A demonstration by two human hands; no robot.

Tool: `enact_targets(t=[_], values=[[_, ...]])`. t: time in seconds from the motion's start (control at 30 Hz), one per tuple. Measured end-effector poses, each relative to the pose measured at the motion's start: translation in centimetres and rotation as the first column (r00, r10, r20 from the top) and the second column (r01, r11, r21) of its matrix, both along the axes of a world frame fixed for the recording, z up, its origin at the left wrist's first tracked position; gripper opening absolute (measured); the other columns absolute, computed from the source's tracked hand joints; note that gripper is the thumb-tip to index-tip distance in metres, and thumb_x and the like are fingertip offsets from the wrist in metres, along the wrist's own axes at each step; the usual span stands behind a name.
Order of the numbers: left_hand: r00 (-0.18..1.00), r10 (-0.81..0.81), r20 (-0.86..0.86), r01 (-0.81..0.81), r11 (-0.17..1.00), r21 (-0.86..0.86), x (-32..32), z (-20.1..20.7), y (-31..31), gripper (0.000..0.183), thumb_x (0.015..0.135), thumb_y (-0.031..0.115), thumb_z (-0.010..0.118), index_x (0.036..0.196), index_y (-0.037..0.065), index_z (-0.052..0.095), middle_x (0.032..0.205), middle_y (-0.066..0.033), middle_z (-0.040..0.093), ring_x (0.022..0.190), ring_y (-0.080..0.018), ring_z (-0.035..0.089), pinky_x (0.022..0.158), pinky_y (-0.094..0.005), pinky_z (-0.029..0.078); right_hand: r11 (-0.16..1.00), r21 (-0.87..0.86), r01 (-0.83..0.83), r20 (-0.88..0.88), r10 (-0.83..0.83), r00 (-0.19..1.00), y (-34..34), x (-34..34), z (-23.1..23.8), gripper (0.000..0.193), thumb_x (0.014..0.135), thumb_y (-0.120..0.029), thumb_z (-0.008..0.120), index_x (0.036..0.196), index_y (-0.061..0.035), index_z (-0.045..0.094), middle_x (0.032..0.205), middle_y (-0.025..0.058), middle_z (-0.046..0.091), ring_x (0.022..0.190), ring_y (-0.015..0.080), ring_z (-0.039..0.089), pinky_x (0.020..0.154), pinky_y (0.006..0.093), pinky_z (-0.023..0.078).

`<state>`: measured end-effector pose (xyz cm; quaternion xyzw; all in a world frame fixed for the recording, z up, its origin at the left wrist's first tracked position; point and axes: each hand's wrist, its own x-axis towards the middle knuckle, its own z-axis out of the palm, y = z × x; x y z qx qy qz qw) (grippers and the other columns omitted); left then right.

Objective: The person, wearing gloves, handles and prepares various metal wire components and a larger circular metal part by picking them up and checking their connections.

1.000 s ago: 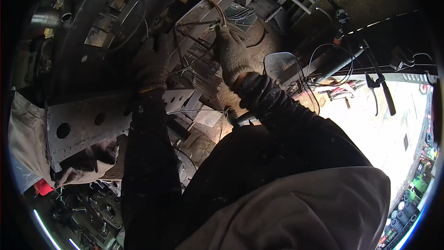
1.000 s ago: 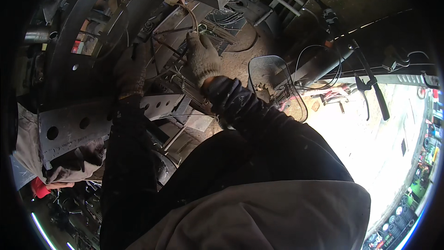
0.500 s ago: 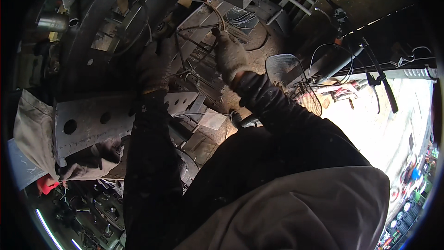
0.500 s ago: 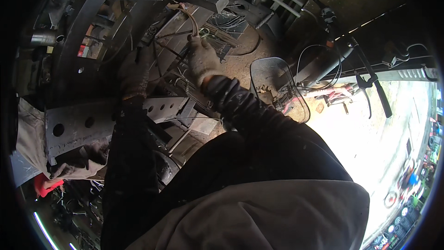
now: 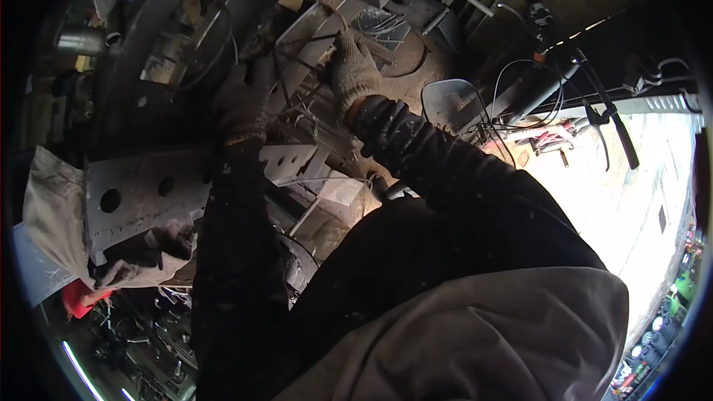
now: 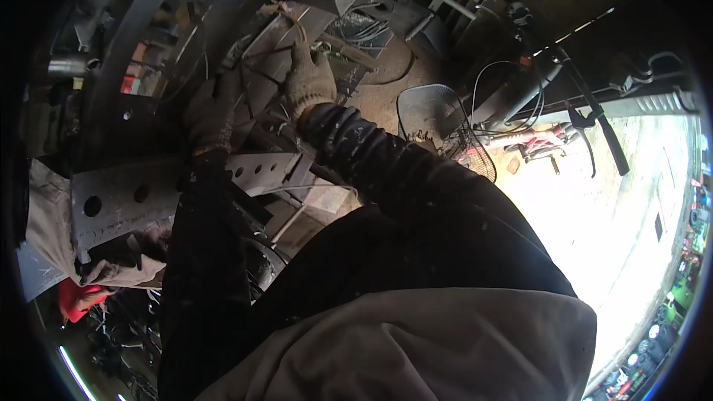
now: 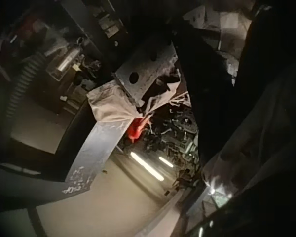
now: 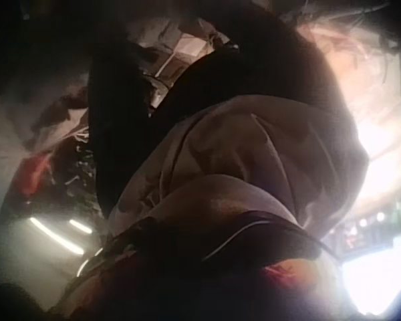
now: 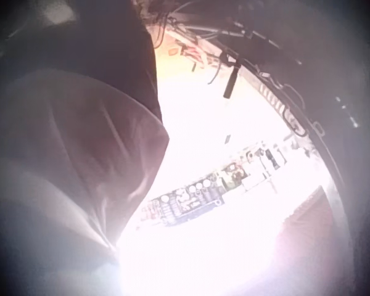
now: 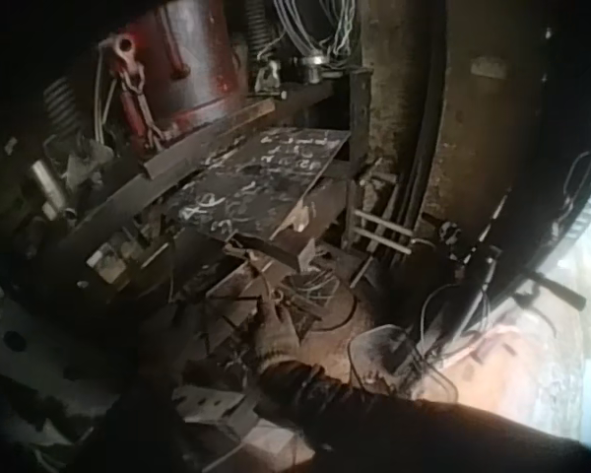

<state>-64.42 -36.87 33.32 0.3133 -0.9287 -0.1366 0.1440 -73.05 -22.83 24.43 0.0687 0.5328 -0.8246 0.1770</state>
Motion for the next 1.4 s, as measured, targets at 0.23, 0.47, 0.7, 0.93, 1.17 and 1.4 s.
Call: enact_targets(t=[0.23, 0.47, 0.7, 0.93, 1.17, 1.4], values=[[0.927, -0.182, -0.328, 0.042, 0.92, -0.391, 2.2, 1.3, -0.2, 0.037, 0.096, 0.035, 0.057, 0.108, 0.004, 0.071, 0.102, -0.0208, 0.07, 0.103, -0.0402, 0.063, 0.091, -0.0429, 0.05, 0.918, 0.386, -0.092, -0.188, 0.176, 0.966, 4.2, 2.2, 4.5, 0.039, 0.104, -0.03, 0.051, 0.122, 0.0042, 0.059, 0.108, 0.0128, 0.066, 0.1, 0.019, 0.06, 0.087, 0.0276, 0.046], [0.79, 0.067, -0.609, 0.132, 0.952, 0.276, 6.7, 5.7, 12.0, 0.034, 0.098, 0.021, 0.058, 0.12, -0.003, 0.064, 0.115, -0.0164, 0.067, 0.103, -0.0237, 0.064, 0.092, -0.0348, 0.049, 0.888, -0.248, -0.387, -0.201, 0.343, 0.917, 11.5, 9.1, 10.1, 0.032, 0.1, -0.026, 0.055, 0.118, -0.0003, 0.061, 0.095, 0.0078, 0.068, 0.093, 0.0158, 0.063, 0.085, 0.0325, 0.051], [0.81, 0.072, -0.582, 0.204, 0.896, 0.395, 11.9, 9.4, 15.1, 0.035, 0.096, 0.015, 0.061, 0.125, -0.005, 0.061, 0.127, -0.0141, 0.059, 0.112, -0.0183, 0.059, 0.098, -0.0295, 0.047, 0.793, -0.059, -0.607, -0.237, 0.579, 0.78, 16.1, 10.8, 10.1, 0.026, 0.096, -0.015, 0.063, 0.119, -0.0027, 0.066, 0.096, 0.0024, 0.068, 0.083, 0.0098, 0.059, 0.076, 0.0269, 0.05], [0.614, -0.274, -0.74, 0.515, 0.849, 0.113, 7.2, 17.0, 15.0, 0.033, 0.099, 0.012, 0.056, 0.129, -0.002, 0.057, 0.121, -0.0165, 0.062, 0.105, -0.0193, 0.064, 0.084, -0.0301, 0.055, 0.794, 0.068, -0.604, -0.186, 0.604, 0.775, 20.9, 11.6, 9.3, 0.028, 0.098, -0.017, 0.062, 0.12, -0.0016, 0.065, 0.088, 0.001, 0.065, 0.08, 0.0108, 0.059, 0.074, 0.0273, 0.049], [0.563, -0.502, -0.656, 0.41, 0.86, -0.305, 5.5, 17.6, 15.0, 0.029, 0.096, 0.021, 0.063, 0.119, 0.003, 0.064, 0.108, -0.0149, 0.07, 0.099, -0.0232, 0.069, 0.081, -0.0326, 0.059, 0.848, 0.188, -0.496, -0.128, 0.522, 0.843, 23.2, 10.5, 7.2, 0.029, 0.097, -0.016, 0.061, 0.121, 0.0, 0.065, 0.089, 0.003, 0.067, 0.076, 0.009, 0.06, 0.07, 0.0253, 0.051], [0.583, -0.356, -0.731, 0.371, 0.916, -0.151, 15.4, 14.2, 18.8, 0.025, 0.095, 0.014, 0.063, 0.117, 0.002, 0.065, 0.105, -0.013, 0.072, 0.085, -0.0219, 0.072, 0.07, -0.0309, 0.057, 0.818, 0.28, -0.503, -0.175, 0.559, 0.811, 25.1, 9.0, 4.3, 0.023, 0.098, -0.019, 0.057, 0.113, -0.0028, 0.064, 0.078, -0.0018, 0.059, 0.065, 0.0066, 0.052, 0.059, 0.0223, 0.044]])
